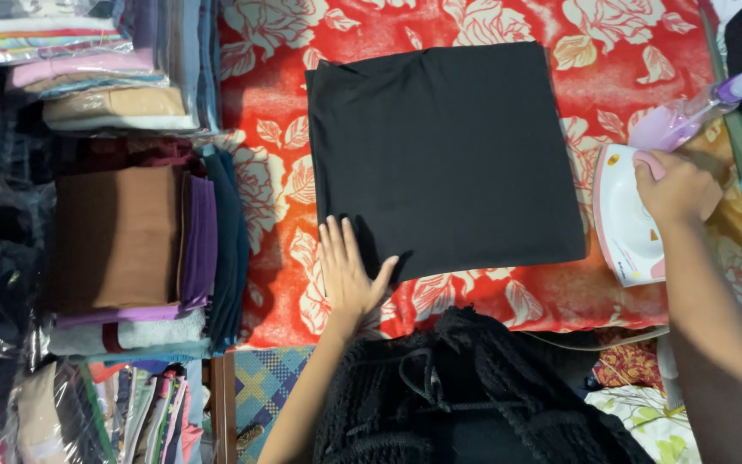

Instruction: The person irons a black piece of fabric on a floral-patterned surface, using a pink iron and a spray bottle. They repeatedly smooth the fabric, spray it with water, and iron it flat before folding it into a smaller square.

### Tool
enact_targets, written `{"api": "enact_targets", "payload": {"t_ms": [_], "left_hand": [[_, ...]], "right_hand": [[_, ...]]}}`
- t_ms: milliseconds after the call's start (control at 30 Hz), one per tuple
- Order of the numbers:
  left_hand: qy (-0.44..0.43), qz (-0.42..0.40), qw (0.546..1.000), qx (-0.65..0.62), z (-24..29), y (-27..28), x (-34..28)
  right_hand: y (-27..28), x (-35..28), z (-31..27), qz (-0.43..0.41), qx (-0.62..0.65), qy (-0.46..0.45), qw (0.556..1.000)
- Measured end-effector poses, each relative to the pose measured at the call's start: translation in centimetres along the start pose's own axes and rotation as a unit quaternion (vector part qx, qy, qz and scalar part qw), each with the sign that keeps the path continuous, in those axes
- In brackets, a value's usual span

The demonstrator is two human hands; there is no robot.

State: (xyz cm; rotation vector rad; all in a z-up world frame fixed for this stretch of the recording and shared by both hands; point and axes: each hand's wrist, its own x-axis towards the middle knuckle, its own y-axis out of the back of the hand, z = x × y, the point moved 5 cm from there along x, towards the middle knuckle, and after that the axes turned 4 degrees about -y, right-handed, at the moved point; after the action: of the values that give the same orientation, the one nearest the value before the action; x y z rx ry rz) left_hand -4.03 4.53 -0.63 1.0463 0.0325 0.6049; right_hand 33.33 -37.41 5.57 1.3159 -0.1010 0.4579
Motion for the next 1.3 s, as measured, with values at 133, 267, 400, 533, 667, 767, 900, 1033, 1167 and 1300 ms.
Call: {"api": "enact_targets", "payload": {"t_ms": [133,267,400,533,667,767,900,1033,1167,1300], "left_hand": [[0.035,0.04,0.998,-0.018,-1.7,-0.2,0.3],[0.093,0.057,0.994,-0.021,-3.9,-0.6,3.3],[0.165,0.051,0.985,-0.016,-6.7,-2.2,9.6],[0.245,0.034,0.969,-0.012,-13.5,-8.0,17.2],[0.289,-0.013,0.957,-0.01,-21.2,-15.5,24.7],[0.324,-0.021,0.945,-0.029,-22.5,-14.9,28.3],[0.346,-0.036,0.933,-0.091,-27.3,-16.7,31.8],[0.336,-0.059,0.929,-0.139,-25.5,-14.2,32.6],[0.328,-0.055,0.926,-0.178,-26.6,-14.5,33.1],[0.284,-0.036,0.916,-0.28,-24.8,-12.6,33.7]], "right_hand": [[5.1,-2.1,-3.0,0.234,-0.004,0.101,0.967],[3.5,-1.9,-7.5,0.163,0.138,0.141,0.967],[-4.1,1.0,-10.8,0.086,0.257,0.073,0.96],[-13.5,6.8,-13.4,-0.115,0.326,-0.063,0.936],[-20.8,12.0,-15.5,-0.17,0.387,-0.145,0.895],[-22.0,16.0,-17.8,-0.174,0.416,-0.15,0.88],[-22.3,19.9,-21.4,-0.249,0.397,-0.154,0.87],[-17.1,21.8,-20.1,-0.258,0.431,-0.147,0.852],[-17.6,22.6,-17.9,-0.348,0.554,-0.195,0.731],[-9.7,22.7,-18.3,-0.421,0.545,-0.245,0.682]]}}
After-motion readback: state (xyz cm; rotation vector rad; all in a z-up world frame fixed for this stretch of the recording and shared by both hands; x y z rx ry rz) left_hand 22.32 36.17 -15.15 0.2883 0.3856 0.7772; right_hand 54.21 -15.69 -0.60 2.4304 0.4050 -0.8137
